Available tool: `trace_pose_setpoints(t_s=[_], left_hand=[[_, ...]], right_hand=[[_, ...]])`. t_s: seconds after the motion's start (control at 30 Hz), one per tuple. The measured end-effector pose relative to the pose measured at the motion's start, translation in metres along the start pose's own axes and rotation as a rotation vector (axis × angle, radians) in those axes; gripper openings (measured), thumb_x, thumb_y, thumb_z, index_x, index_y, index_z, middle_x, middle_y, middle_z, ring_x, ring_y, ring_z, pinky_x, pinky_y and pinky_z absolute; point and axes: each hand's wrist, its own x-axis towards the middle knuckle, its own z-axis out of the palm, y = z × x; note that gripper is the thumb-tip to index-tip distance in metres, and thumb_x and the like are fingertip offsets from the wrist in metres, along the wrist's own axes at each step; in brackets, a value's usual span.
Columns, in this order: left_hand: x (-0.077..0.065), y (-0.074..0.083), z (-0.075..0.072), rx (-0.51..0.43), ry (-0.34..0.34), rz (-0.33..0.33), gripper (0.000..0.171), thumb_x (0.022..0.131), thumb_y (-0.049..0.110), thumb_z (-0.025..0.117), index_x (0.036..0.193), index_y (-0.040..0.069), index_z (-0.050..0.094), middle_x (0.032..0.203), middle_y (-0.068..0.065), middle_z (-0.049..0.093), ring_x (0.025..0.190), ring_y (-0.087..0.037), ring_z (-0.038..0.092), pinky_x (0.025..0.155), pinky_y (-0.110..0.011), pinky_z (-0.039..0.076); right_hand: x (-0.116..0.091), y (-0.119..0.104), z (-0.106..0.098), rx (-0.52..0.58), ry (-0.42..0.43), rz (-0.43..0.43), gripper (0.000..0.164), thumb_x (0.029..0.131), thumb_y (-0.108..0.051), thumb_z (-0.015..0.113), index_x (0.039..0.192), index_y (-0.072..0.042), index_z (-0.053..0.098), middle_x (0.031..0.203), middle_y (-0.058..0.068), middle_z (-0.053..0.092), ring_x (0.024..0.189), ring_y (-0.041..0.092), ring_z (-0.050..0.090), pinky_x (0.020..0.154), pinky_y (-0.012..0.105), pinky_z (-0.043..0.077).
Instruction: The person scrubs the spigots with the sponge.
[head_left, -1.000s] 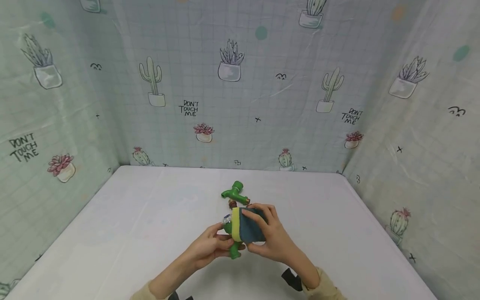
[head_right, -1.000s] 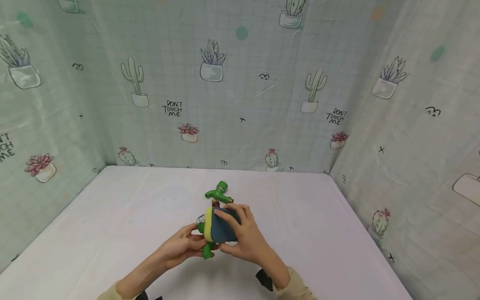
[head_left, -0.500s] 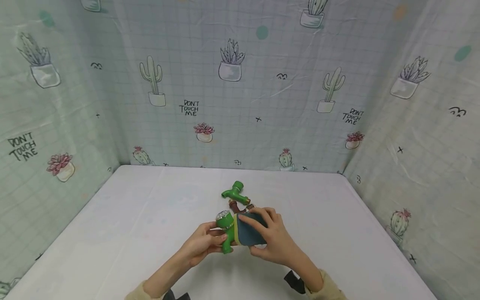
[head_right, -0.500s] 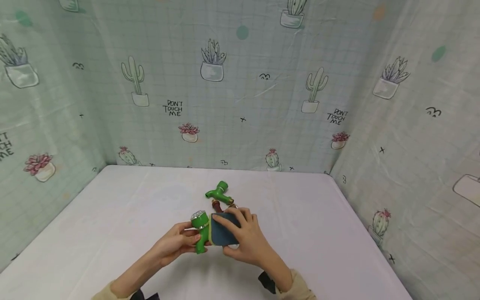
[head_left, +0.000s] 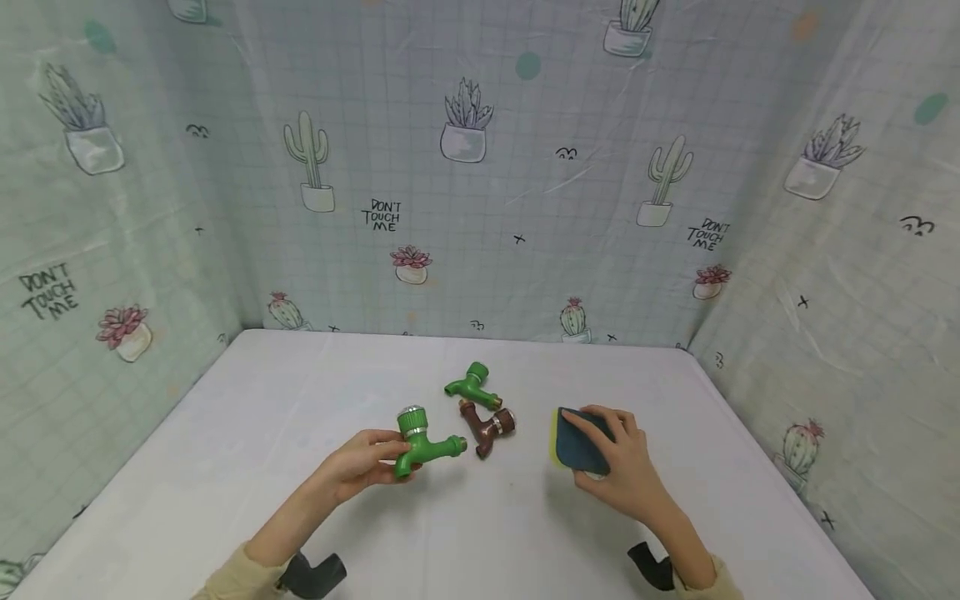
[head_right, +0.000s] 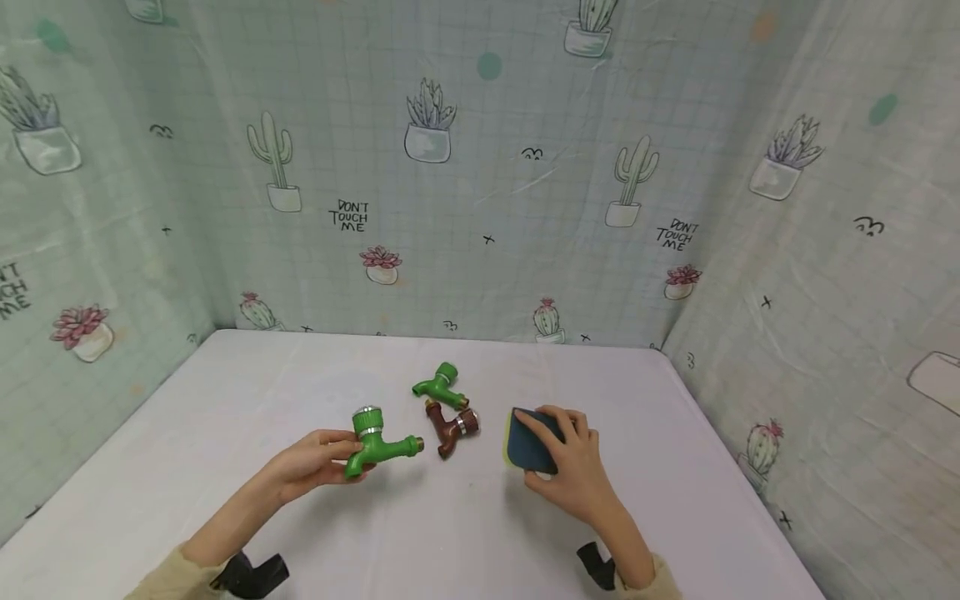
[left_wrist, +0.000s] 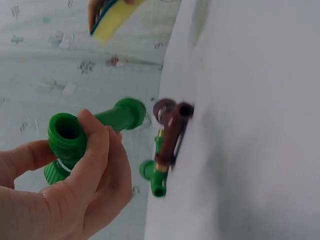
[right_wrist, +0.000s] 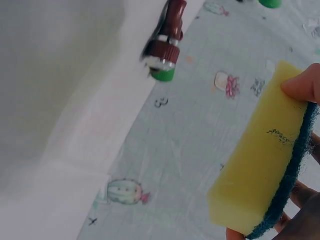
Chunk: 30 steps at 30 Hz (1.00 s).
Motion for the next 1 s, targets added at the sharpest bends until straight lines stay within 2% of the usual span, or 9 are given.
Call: trace_pose_setpoints(t_s=[0.17, 0.33, 0.43, 0.5, 0.57, 0.67, 0.7, 0.8, 1.0], left_hand=[[0.020, 0.003, -0.040, 0.019, 0.056, -0.073, 0.046, 0.093, 0.013, 0.043, 0.126, -0.017, 0.032, 0.094, -0.011, 0.061, 0.081, -0.013, 0.062, 0.067, -0.022, 0.052], [0.043, 0.000, -0.070, -0.041, 0.136, -0.134, 0.046, 0.094, 0.014, 0.040, 0.130, -0.012, 0.027, 0.098, -0.017, 0.055, 0.080, -0.012, 0.060, 0.067, -0.020, 0.051], [0.057, -0.008, -0.087, -0.087, 0.113, -0.148, 0.049, 0.092, 0.015, 0.044, 0.130, -0.009, 0.027, 0.103, -0.020, 0.050, 0.083, -0.014, 0.059, 0.072, -0.020, 0.051], [0.067, -0.014, -0.097, -0.140, 0.053, -0.152, 0.048, 0.090, 0.016, 0.049, 0.127, -0.008, 0.031, 0.102, -0.022, 0.050, 0.084, -0.016, 0.058, 0.073, -0.020, 0.052], [0.075, -0.017, -0.100, -0.151, 0.021, -0.164, 0.049, 0.090, 0.017, 0.049, 0.127, -0.008, 0.030, 0.104, -0.023, 0.049, 0.085, -0.016, 0.057, 0.075, -0.019, 0.051], [0.085, -0.017, -0.097, -0.143, 0.033, -0.192, 0.047, 0.092, 0.017, 0.044, 0.129, -0.007, 0.027, 0.107, -0.023, 0.048, 0.085, -0.014, 0.056, 0.074, -0.017, 0.050], [0.086, -0.015, -0.093, -0.118, 0.073, -0.207, 0.048, 0.094, 0.017, 0.040, 0.131, -0.007, 0.022, 0.109, -0.022, 0.047, 0.084, -0.013, 0.055, 0.073, -0.016, 0.049], [0.090, -0.012, -0.087, -0.100, 0.128, -0.225, 0.042, 0.096, 0.014, 0.032, 0.131, -0.008, 0.023, 0.104, -0.018, 0.046, 0.081, -0.012, 0.054, 0.069, -0.016, 0.049], [0.092, -0.012, -0.084, 0.014, 0.264, -0.202, 0.036, 0.095, 0.006, 0.034, 0.123, -0.017, 0.035, 0.087, -0.011, 0.048, 0.070, -0.012, 0.055, 0.065, -0.018, 0.051]], right_hand=[[-0.005, 0.013, -0.011, 0.000, 0.027, 0.020, 0.074, 0.057, -0.017, 0.077, 0.126, -0.025, 0.049, 0.122, 0.009, 0.045, 0.102, 0.023, 0.034, 0.068, 0.037, 0.032], [-0.007, 0.018, -0.016, -0.036, 0.026, 0.017, 0.074, 0.057, -0.018, 0.077, 0.125, -0.024, 0.050, 0.122, 0.009, 0.045, 0.101, 0.024, 0.034, 0.067, 0.038, 0.034], [-0.008, 0.019, -0.017, -0.040, 0.027, 0.022, 0.075, 0.056, -0.018, 0.077, 0.126, -0.024, 0.049, 0.122, 0.008, 0.045, 0.102, 0.024, 0.034, 0.068, 0.039, 0.034], [-0.008, 0.020, -0.017, -0.040, 0.027, 0.023, 0.075, 0.056, -0.018, 0.078, 0.126, -0.024, 0.049, 0.122, 0.008, 0.045, 0.102, 0.024, 0.034, 0.069, 0.040, 0.034], [-0.008, 0.020, -0.017, -0.034, 0.024, 0.021, 0.075, 0.057, -0.018, 0.078, 0.126, -0.024, 0.049, 0.122, 0.009, 0.045, 0.102, 0.023, 0.033, 0.069, 0.041, 0.034], [-0.007, 0.019, -0.015, -0.024, 0.024, 0.020, 0.075, 0.057, -0.018, 0.078, 0.126, -0.024, 0.050, 0.122, 0.009, 0.045, 0.102, 0.023, 0.033, 0.069, 0.040, 0.033], [-0.007, 0.018, -0.015, -0.017, 0.023, 0.019, 0.075, 0.057, -0.018, 0.078, 0.126, -0.024, 0.050, 0.122, 0.009, 0.045, 0.102, 0.023, 0.033, 0.069, 0.039, 0.032], [-0.005, 0.016, -0.013, 0.001, 0.021, 0.014, 0.074, 0.057, -0.018, 0.077, 0.126, -0.025, 0.049, 0.122, 0.008, 0.045, 0.103, 0.022, 0.033, 0.070, 0.036, 0.029], [-0.003, 0.010, -0.008, 0.022, -0.001, 0.007, 0.074, 0.059, -0.019, 0.076, 0.127, -0.026, 0.048, 0.124, 0.006, 0.043, 0.104, 0.021, 0.032, 0.071, 0.035, 0.028]])
